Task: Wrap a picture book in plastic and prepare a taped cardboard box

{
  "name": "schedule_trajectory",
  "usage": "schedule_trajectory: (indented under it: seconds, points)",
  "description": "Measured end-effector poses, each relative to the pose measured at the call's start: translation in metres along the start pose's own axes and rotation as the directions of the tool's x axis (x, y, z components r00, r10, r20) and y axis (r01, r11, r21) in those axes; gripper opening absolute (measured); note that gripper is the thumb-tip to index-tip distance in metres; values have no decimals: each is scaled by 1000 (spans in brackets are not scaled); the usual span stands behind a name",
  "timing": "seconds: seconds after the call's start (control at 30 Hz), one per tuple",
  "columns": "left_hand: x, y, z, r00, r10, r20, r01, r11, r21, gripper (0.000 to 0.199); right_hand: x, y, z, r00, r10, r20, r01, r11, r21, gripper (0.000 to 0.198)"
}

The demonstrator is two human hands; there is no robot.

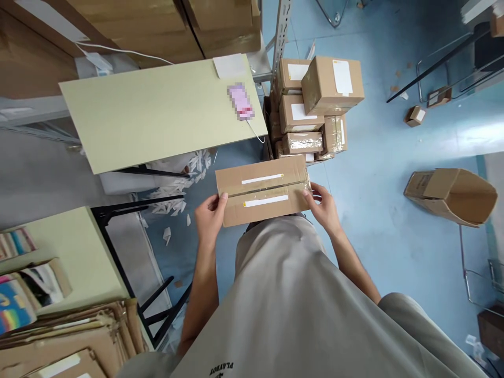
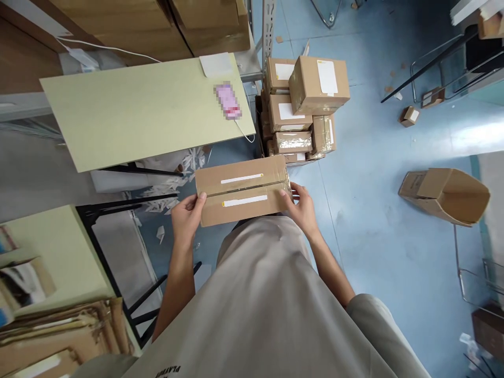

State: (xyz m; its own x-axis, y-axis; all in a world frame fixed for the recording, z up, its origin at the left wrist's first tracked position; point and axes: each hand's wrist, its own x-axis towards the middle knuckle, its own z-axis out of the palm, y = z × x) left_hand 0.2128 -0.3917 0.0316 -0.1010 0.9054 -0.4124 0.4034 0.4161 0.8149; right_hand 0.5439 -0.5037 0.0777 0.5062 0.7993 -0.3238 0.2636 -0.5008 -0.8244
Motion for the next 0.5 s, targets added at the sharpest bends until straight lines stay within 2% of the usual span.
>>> schedule_trajectory:
  seconds: [0.1, 0.23, 0.4, 0.5]
  points:
    - [-11, 17, 21, 998, 47, 38, -48, 999, 22, 37, 11, 12, -21, 998, -25, -59, 21, 997, -77, 74]
    - [-12, 41, 61, 992, 113, 49, -117, 989, 94, 39, 35, 24, -58, 993, -24, -111, 17, 998, -67, 67]
    - [1, 83, 130, 968, 217, 122, -229, 969, 97, 40, 82, 42, -115, 983, 16, -184, -25, 999, -47, 61]
    - [13, 114, 179, 960, 228, 160, -244, 966, 90, 41, 120, 53, -153, 978, 33, -206, -38, 999, -17, 63]
